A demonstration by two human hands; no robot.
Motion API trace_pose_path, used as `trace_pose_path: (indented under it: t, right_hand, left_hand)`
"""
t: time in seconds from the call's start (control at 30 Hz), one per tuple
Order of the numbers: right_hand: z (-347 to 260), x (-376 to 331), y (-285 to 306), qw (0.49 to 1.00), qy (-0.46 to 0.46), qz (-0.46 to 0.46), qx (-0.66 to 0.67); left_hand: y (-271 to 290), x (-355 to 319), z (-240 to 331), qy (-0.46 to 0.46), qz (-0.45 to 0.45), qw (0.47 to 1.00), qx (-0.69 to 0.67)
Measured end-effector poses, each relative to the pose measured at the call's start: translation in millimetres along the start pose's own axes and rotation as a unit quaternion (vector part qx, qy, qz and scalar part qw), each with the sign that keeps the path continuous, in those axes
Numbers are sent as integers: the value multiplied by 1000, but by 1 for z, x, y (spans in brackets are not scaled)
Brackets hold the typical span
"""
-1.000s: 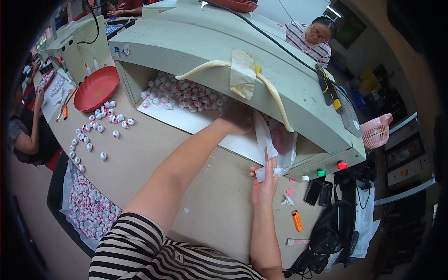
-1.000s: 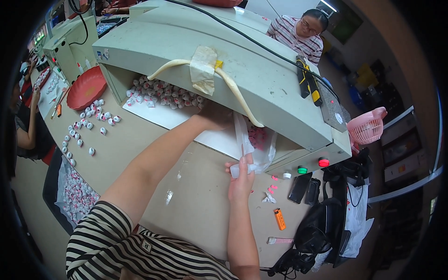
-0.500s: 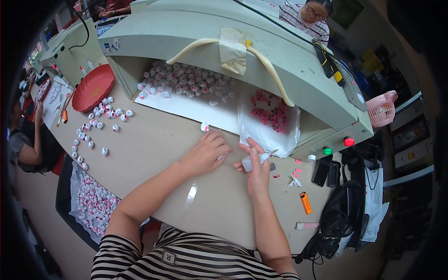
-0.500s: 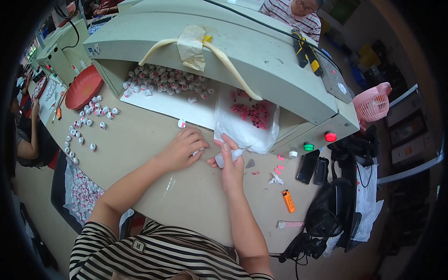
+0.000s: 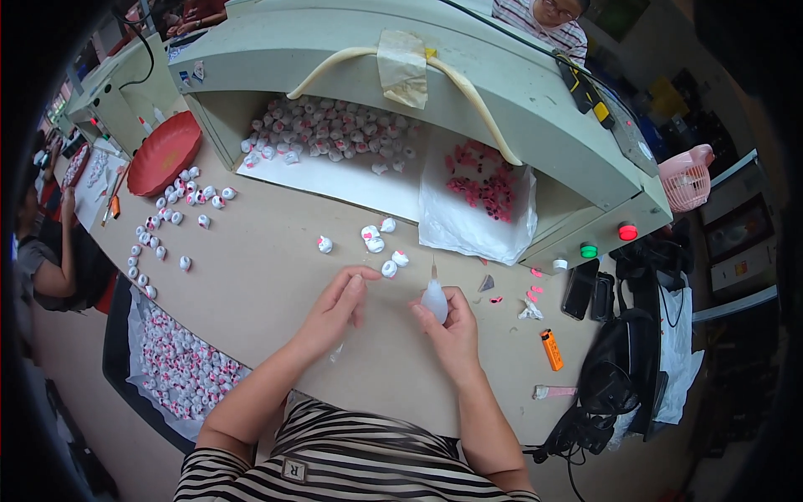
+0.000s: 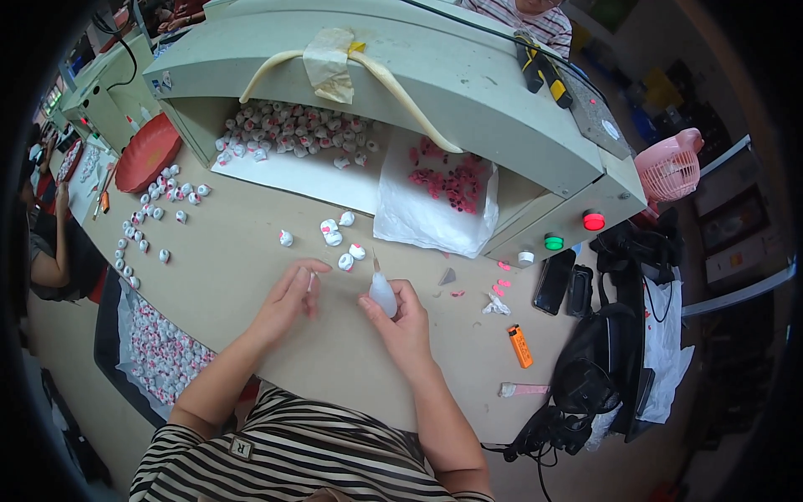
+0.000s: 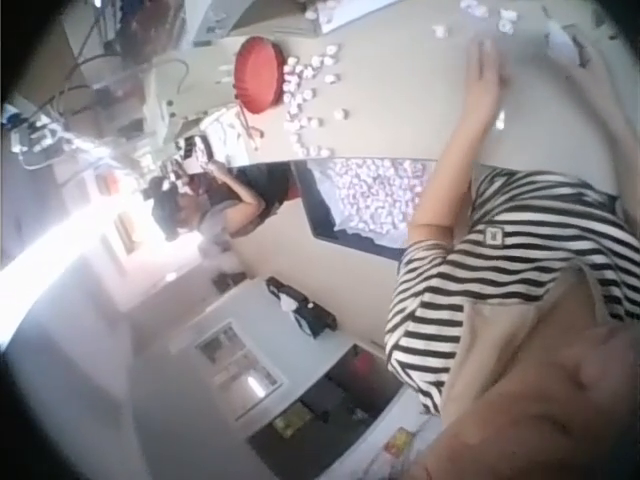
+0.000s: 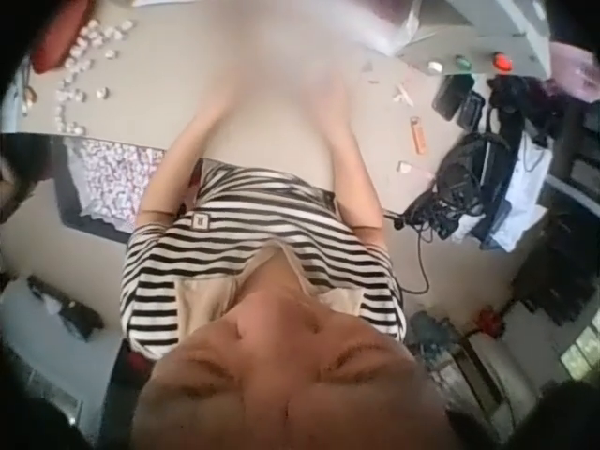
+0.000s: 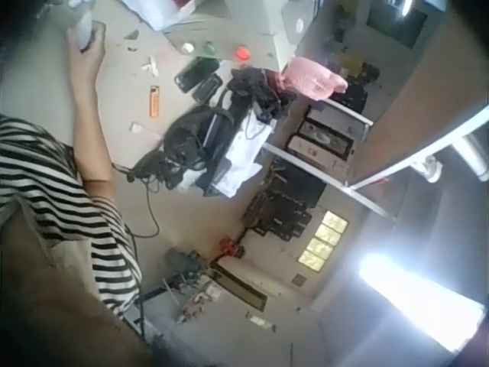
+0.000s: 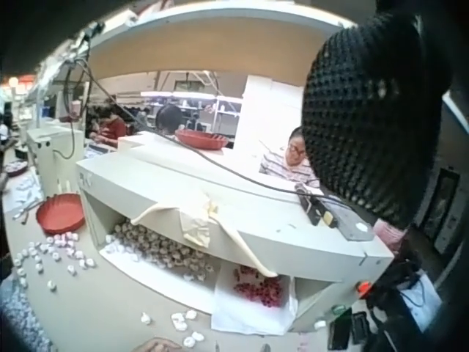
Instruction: The person assembles small plastic cat heads by applying glue from a bottle and attaching pink plastic parts to them by hand.
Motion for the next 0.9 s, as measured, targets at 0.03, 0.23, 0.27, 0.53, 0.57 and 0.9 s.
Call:
trace_pose_path:
  t: [0.03,0.23,0.27,0.53,0.57,0.9]
  right_hand:
    - [1,0,0,999,-24,-12,27]
    - [4,3,2,1000,-15,-3,-2]
    - [3,2,3,1000,-16,-6,-2]
    - [-2,-4,9,986,146,69,31]
    - [-3,-4,8,987,144,69,31]
    - [-17,-13,12,964,237,117,-40]
  left_hand:
    - [-5,-6,-8,108,-52,983,-137]
    - [-6,7,-2,-5,-50,998,-34]
    - [-5,10,-6,-5,-47,998,-34]
    - [-5,7,-9,65,-52,973,-214]
    - [-4,7,-11,67,-51,973,-215]
    - [-10,7,-4,67,-30,986,-150]
Point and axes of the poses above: each hand's wrist, its own x-axis towards the middle knuckle, its own y-axis out of the back of the hand, z = x × y, the point moved 3 cm from there along x, towards the middle knuckle, and after that the axes turned 4 degrees about z, right-handed, at the moved point
